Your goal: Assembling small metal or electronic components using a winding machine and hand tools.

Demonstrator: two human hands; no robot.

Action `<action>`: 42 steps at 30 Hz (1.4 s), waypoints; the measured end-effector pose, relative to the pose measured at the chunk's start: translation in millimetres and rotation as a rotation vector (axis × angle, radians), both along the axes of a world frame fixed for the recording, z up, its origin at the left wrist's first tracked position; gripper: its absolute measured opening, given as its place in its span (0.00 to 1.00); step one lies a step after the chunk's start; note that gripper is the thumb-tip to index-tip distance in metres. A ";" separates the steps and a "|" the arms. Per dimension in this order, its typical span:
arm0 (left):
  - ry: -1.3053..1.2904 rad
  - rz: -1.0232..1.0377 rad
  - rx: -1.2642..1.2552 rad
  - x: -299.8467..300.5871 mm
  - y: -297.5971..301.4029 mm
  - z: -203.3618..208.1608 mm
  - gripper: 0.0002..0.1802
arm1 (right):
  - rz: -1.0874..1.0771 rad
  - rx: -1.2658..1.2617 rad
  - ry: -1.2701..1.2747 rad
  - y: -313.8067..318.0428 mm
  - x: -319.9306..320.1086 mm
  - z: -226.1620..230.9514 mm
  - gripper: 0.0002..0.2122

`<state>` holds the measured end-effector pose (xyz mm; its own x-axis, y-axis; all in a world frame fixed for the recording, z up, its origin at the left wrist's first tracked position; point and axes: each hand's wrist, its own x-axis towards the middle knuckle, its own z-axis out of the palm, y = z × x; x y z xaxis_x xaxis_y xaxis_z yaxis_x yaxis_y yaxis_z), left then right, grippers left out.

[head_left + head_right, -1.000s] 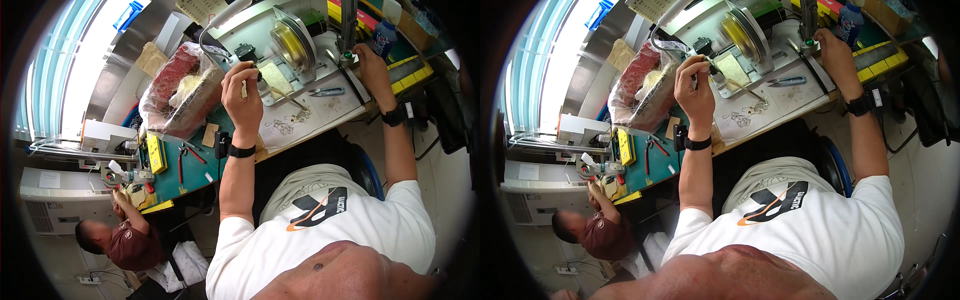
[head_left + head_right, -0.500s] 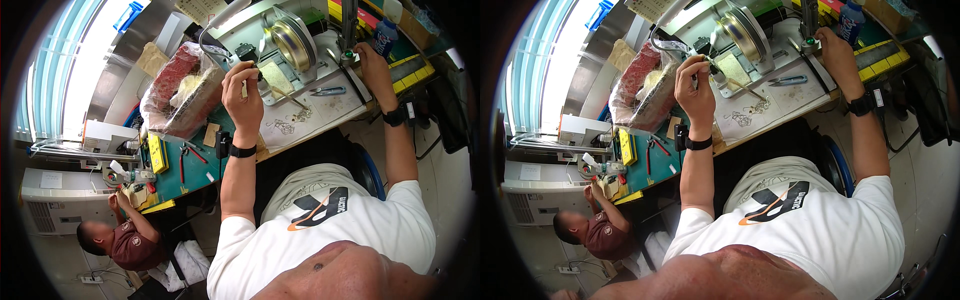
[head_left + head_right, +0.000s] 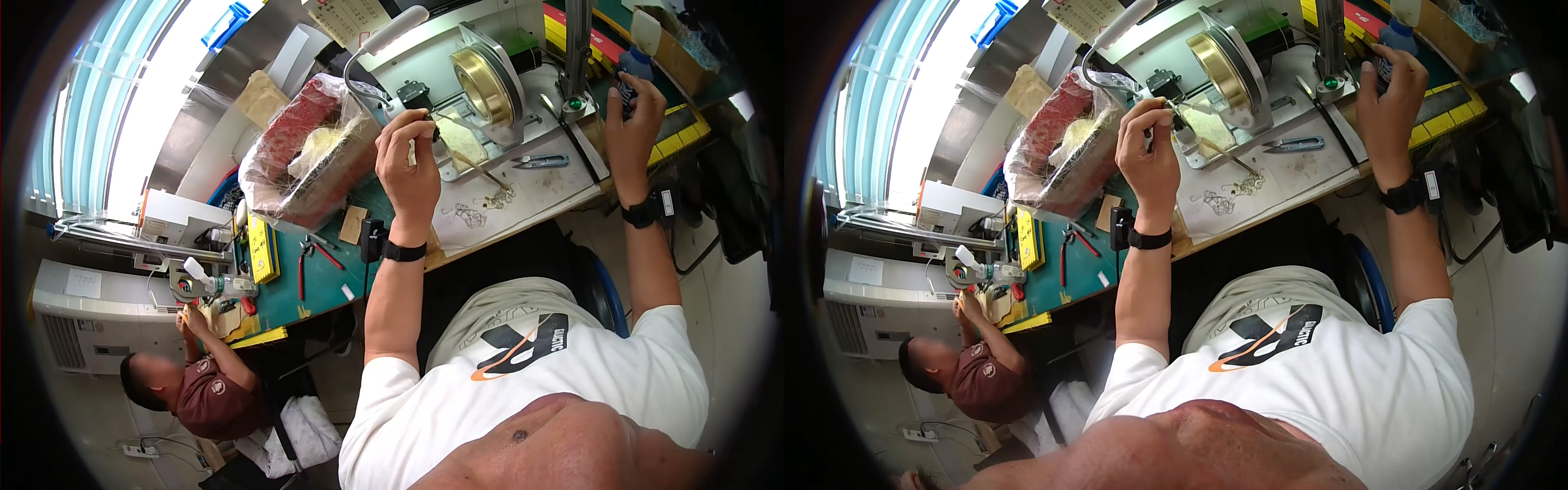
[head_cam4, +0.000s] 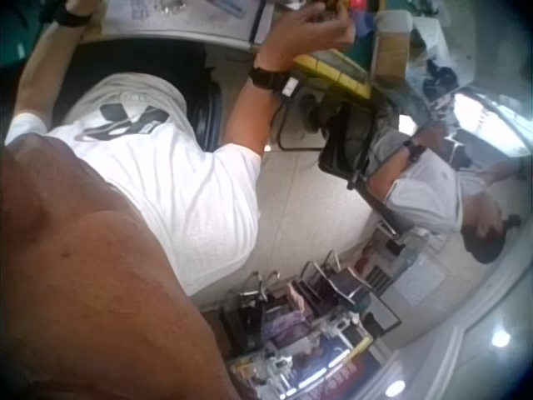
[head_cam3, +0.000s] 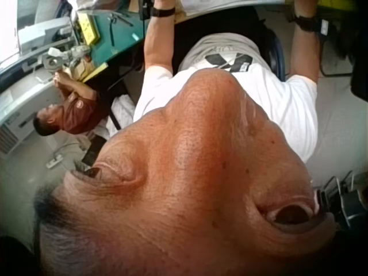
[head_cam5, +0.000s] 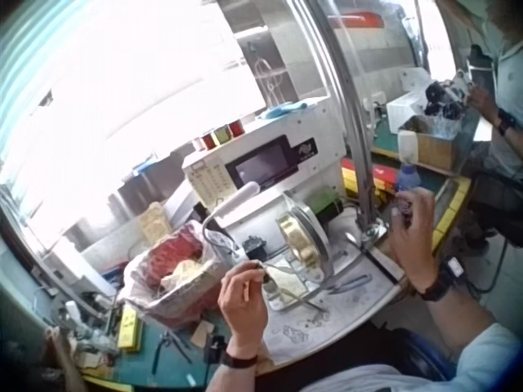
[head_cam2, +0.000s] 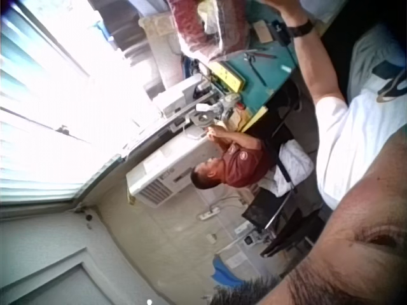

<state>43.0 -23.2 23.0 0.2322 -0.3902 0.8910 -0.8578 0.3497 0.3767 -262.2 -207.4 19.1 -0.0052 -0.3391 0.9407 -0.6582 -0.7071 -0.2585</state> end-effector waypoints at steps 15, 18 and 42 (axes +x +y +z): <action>0.003 -0.013 -0.038 10.3 -3.6 -11.5 0.05 | 1.365 -0.325 0.391 168.7 50.1 134.9 0.11; -0.013 -0.039 -0.044 8.0 -10.8 -10.0 0.05 | 1.399 -0.312 0.376 175.1 44.2 134.9 0.10; 0.245 -0.186 0.138 -12.5 8.4 28.6 0.02 | 0.403 0.432 0.557 79.8 32.3 -42.5 0.11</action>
